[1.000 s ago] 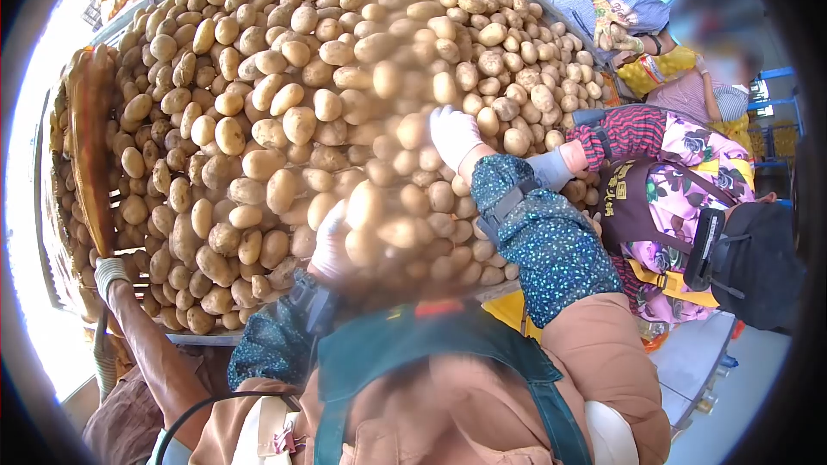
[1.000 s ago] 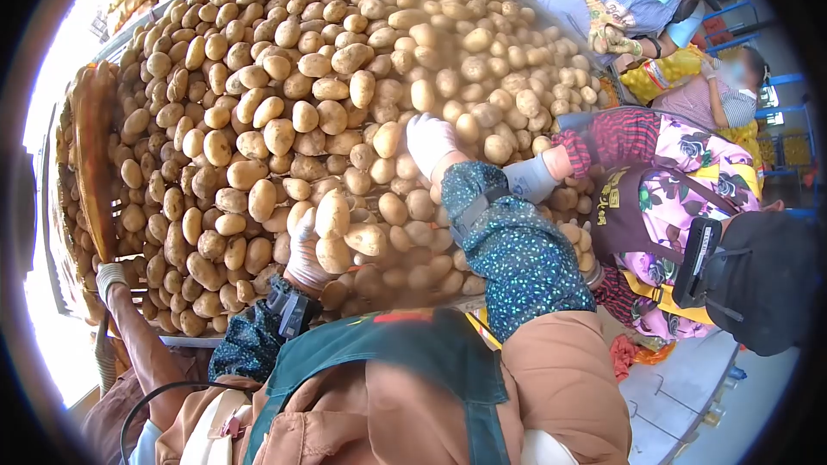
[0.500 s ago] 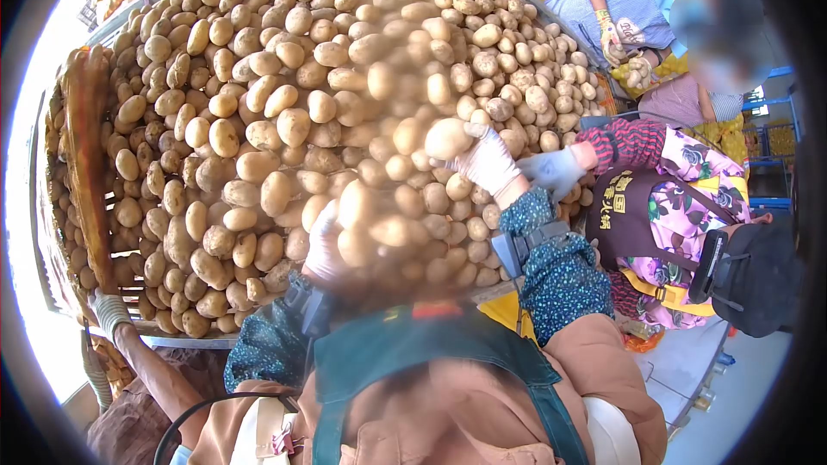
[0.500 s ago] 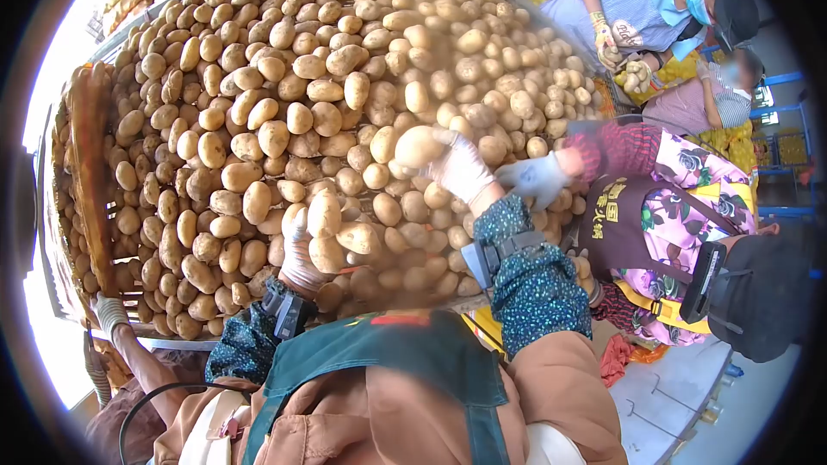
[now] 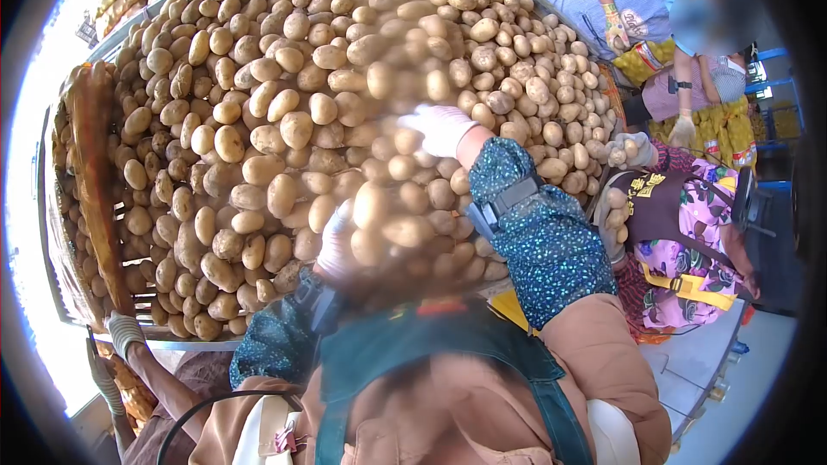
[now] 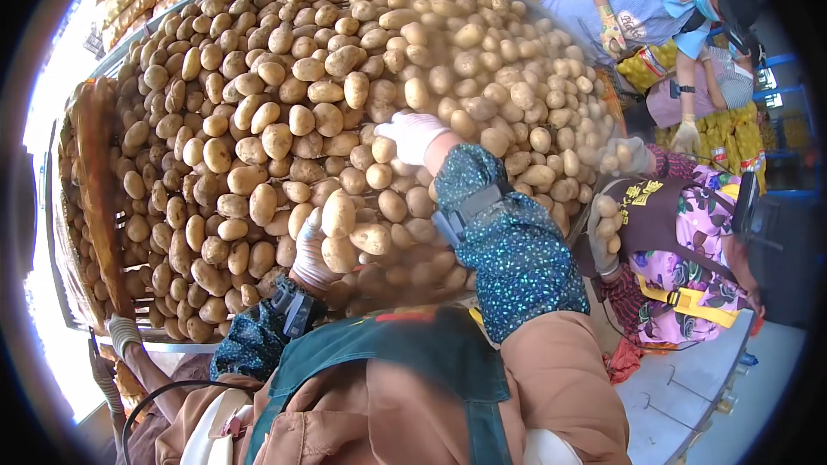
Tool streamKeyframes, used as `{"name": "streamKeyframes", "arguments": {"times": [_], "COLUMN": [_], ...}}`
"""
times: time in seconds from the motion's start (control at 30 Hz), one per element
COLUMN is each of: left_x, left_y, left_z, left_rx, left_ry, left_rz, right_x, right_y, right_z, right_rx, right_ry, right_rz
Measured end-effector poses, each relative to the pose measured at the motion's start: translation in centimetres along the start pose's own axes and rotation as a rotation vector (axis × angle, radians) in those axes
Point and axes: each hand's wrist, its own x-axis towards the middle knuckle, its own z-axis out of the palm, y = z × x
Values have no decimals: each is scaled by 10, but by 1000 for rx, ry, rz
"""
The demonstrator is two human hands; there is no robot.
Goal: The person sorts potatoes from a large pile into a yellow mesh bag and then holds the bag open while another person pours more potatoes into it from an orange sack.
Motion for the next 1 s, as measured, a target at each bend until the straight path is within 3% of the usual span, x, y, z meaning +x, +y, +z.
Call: {"name": "streamKeyframes", "arguments": {"times": [0.1, 0.23, 0.33, 0.37, 0.4, 0.43, 0.5, 0.53, 0.6, 0.67, 0.73, 0.77, 0.87, 0.9, 0.93, 1.0], "left_x": [2, 11, 14, 15, 16, 15, 12, 10, 9, 7, 4, 6, 10, 12, 14, 27], "left_y": [2, 8, 5, 5, 9, 12, 11, 11, 10, 6, -5, -11, -30, -37, -44, -50], "left_z": [5, -5, -7, -6, -3, 6, 27, 32, 40, 54, 69, 72, 93, 97, 101, 74], "left_rx": [-88, -124, -119, -126, -123, -121, -83, -76, -273, -233, 16, 111, 309, 271, 236, 360], "left_ry": [-19, -88, -11, -48, -86, -125, -2, 19, -251, -283, -131, -86, 23, -45, -111, -31], "left_rz": [-27, -80, -113, -124, -143, -163, -151, -164, -239, -213, -173, -172, -208, -256, -306, -273], "right_x": [-10, -33, -54, -82, -101, -114, -131, -139, -150, -154, -171, -197, -239, -251, -259, -275], "right_y": [-6, -11, -8, -17, -20, -27, -41, -46, -57, -64, -68, -74, -79, -76, -81, -95], "right_z": [-18, -12, 34, 27, 28, 29, 44, 49, 54, 60, 75, 71, 80, 102, 114, 123], "right_rx": [188, 538, 1216, 1657, 1889, 1987, 2258, 2250, 2231, 2101, 1973, 2143, 2181, 2321, 2393, 2611], "right_ry": [-95, -44, 334, 293, 155, 165, 245, 278, 328, 467, 578, 454, 573, 477, 575, 681], "right_rz": [78, 58, 330, 200, 378, 307, 182, 220, 299, 326, 302, 301, 246, 320, 303, 200]}}
